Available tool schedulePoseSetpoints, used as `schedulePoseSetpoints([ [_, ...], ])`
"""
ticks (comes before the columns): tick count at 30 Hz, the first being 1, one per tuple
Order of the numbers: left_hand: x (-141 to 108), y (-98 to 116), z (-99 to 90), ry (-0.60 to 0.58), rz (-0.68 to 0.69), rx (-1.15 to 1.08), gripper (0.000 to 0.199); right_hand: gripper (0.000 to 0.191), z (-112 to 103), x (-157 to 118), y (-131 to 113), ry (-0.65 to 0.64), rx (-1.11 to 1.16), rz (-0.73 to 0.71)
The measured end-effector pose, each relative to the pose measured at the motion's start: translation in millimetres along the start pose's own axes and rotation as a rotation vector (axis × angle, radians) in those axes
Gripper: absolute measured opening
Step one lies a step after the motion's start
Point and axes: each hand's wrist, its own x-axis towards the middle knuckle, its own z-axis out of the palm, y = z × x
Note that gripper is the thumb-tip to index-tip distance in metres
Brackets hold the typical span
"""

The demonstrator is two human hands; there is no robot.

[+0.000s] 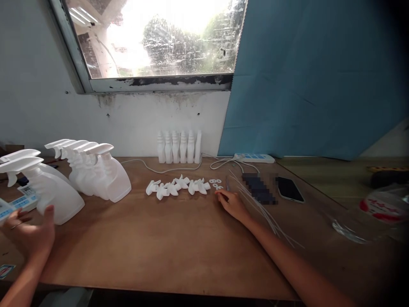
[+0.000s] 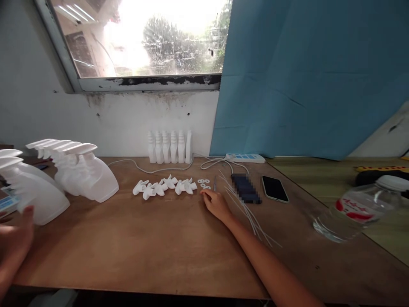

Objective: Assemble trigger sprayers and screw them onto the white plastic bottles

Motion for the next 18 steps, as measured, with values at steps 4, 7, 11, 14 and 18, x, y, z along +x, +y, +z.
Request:
schedulePoseSetpoints([
  [4, -19.8, 29.7, -15.6, -0.018, 0.104, -0.036, 0.036, 0.029, 1.5, 10.0, 15.9, 0.111, -0.292, -0.067],
  [7, -41.4, 64.2, -16.2, -0.273, 0.355, -0.105, 0.025, 0.029, 2.2, 15.5, 19.3, 0.08, -0.536, -0.135],
  [11, -71.6, 107.2, 0.1, -0.624, 0.768, -0.266, 0.019, 0.025, 4.3, 16.5, 20.6, 0.084, -0.631, -0.144],
  [14, -88.0, 139.6, 21.4, -0.771, 0.864, -0.378, 0.022, 0.025, 6.9, 15.9, 24.4, 0.078, -0.601, -0.172],
  [18, -98.5, 183.6, 60.6, -0.776, 0.816, -0.472, 0.027, 0.025, 8.0, 16.4, 28.3, 0.068, -0.527, -0.211],
])
